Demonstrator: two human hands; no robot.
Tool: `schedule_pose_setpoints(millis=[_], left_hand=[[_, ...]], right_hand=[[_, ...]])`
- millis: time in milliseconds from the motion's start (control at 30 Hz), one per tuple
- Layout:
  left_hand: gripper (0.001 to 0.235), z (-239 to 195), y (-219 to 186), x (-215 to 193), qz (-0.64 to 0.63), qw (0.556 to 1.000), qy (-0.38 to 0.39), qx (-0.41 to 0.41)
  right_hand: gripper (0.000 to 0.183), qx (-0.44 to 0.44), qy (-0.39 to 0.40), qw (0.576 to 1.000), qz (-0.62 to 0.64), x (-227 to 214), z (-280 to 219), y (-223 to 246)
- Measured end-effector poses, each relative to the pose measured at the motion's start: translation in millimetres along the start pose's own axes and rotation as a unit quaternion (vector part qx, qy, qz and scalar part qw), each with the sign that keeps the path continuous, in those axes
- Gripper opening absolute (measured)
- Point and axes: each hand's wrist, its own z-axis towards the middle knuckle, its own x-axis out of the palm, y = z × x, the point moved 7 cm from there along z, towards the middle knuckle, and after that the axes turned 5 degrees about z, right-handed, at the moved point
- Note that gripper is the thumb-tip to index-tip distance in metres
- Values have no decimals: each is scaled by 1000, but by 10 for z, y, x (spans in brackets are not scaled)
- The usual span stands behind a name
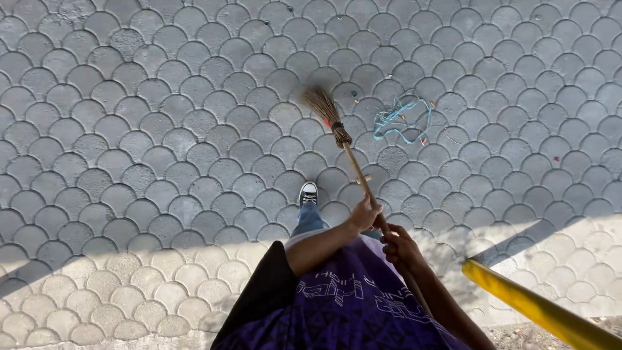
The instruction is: The person sweeps a patterned outdoor patio with a traditional broom, moving debris toward the edge of the paved area. The camera remains in a first-person perspective, showing the broom and the person's hands throughout the task.
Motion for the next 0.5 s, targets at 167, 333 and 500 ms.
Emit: schedule_pose_setpoints(millis=[167,333,500], left_hand=[[87,-714,-625,-1028,-74,994,-75,43],[79,-1339,-960,-1929,-248,945,-208,50],[69,-806,-213,-2986,-387,881,-265,53]], right_hand=[[48,-30,106,993,-37,947,222,9],[59,43,233,967,-92,2137,445,-23],[56,54,281,951,-121,2944,936,-414]])
